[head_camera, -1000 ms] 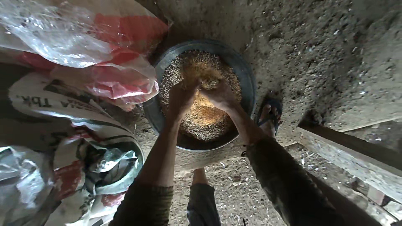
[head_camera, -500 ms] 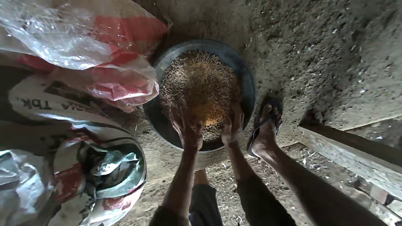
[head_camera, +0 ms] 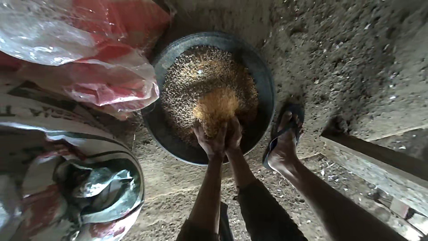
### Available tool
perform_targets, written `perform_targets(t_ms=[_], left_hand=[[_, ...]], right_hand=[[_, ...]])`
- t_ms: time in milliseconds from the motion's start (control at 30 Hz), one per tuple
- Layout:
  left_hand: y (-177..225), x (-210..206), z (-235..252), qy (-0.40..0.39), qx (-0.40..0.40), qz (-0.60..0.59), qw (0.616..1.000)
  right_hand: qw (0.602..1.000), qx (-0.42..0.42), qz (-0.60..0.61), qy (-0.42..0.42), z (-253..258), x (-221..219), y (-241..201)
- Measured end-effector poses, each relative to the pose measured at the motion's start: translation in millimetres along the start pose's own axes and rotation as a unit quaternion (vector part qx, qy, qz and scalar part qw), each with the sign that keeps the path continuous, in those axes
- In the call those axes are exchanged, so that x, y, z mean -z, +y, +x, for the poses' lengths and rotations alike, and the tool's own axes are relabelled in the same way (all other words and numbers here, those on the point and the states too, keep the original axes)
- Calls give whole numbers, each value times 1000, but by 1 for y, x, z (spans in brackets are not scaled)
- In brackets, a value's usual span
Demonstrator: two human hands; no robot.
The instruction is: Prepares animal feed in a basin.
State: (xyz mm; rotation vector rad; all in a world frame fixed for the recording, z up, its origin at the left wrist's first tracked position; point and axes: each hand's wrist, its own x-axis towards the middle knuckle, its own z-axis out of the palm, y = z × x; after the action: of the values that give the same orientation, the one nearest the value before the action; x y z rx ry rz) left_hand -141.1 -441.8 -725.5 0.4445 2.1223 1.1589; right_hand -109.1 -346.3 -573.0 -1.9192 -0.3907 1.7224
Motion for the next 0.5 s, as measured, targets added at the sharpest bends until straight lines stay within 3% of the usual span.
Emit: perform_targets(t_ms=[67,200,500], left_hand=[[10,-2,5,-10,63,-65,996],[28,-4,10,-7,62,-150,987],[62,4,25,-7,-18,-123,992]], right_hand=[[999,-1,48,-5,5,-2,8],[968,115,206,-90,82,8,125],[982,148,117,-19,79,-3,87]])
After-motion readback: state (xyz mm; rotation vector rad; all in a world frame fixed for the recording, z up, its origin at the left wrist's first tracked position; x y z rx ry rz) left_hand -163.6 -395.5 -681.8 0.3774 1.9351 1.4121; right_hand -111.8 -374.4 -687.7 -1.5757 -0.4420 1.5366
